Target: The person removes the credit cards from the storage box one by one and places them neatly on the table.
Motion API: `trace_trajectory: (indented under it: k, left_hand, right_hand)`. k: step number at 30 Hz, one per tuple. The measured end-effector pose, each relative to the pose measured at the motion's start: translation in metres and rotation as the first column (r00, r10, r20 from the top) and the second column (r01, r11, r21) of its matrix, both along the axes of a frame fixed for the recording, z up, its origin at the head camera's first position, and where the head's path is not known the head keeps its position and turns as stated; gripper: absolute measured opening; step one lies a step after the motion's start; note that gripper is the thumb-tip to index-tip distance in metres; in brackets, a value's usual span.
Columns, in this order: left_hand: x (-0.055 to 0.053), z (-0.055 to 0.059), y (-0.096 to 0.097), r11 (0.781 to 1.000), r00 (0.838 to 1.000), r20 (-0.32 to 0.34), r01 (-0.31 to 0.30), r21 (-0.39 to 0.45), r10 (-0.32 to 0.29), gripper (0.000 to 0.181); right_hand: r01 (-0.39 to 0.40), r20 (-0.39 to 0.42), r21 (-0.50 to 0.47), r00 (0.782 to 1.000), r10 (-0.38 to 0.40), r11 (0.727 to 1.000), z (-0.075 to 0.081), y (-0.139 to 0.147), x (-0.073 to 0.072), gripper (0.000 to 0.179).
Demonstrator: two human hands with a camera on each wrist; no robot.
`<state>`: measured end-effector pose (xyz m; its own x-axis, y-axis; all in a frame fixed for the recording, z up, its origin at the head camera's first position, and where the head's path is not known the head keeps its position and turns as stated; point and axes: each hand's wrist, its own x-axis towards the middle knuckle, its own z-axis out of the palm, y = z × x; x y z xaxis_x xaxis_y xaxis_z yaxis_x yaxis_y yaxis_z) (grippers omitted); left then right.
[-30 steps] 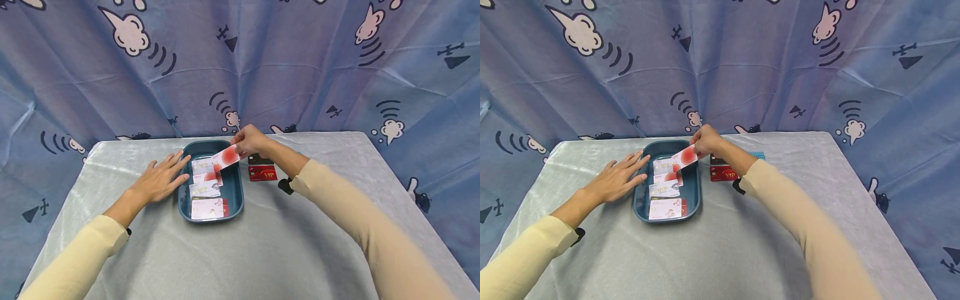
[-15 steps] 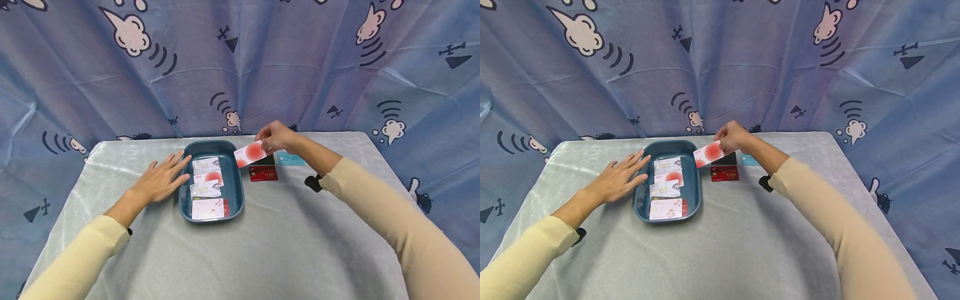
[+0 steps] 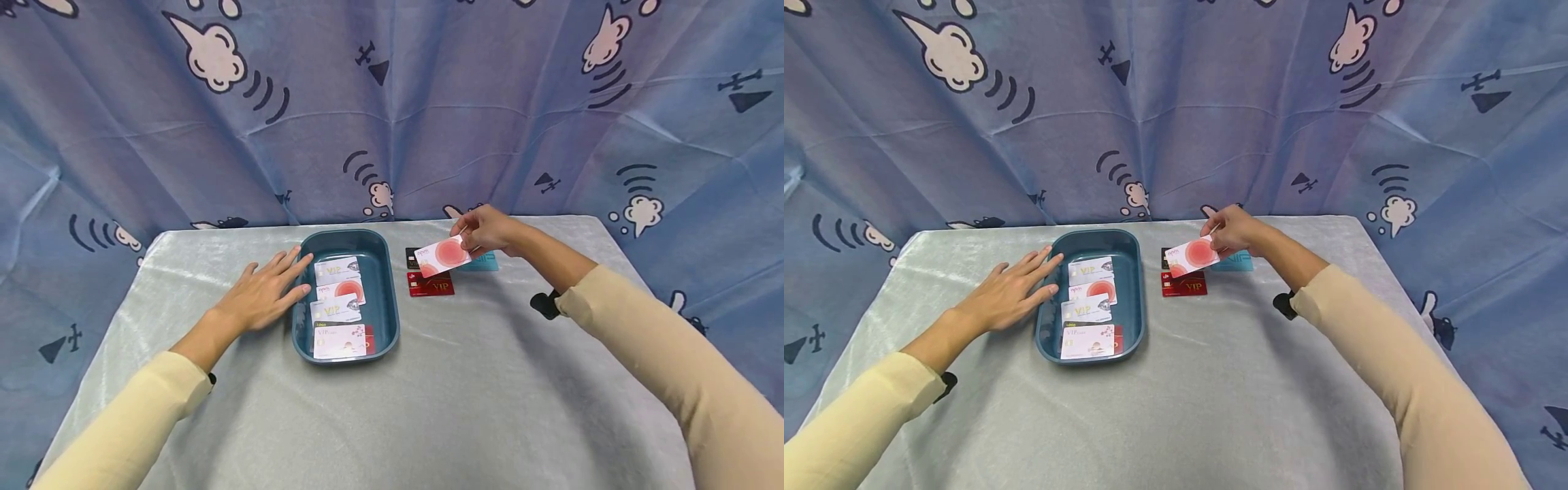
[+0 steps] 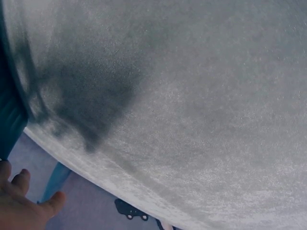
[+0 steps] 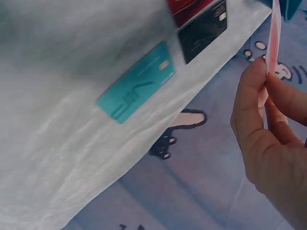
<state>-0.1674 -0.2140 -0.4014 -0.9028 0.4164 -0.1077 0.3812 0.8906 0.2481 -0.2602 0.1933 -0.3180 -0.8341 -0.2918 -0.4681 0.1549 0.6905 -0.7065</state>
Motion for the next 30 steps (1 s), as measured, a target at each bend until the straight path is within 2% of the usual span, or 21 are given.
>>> trace_trajectory:
  k: [15,30]
  left_hand:
    - [-0.001,-0.001,0.000,1.000,1.000,0.005,-0.008,-0.006,0.009,0.066]
    - [-0.001,-0.001,0.000,1.000,1.000,-0.004,-0.005,-0.005,0.005,0.066]
  right_hand:
    - [-0.003,0.043,-0.027,0.999,0.004,1.000,-0.021,0.045,0.005,0.030]
    - [0.018,0.065,-0.042,0.998,-0.015,0.999,-0.041,0.075,0.012,0.027]
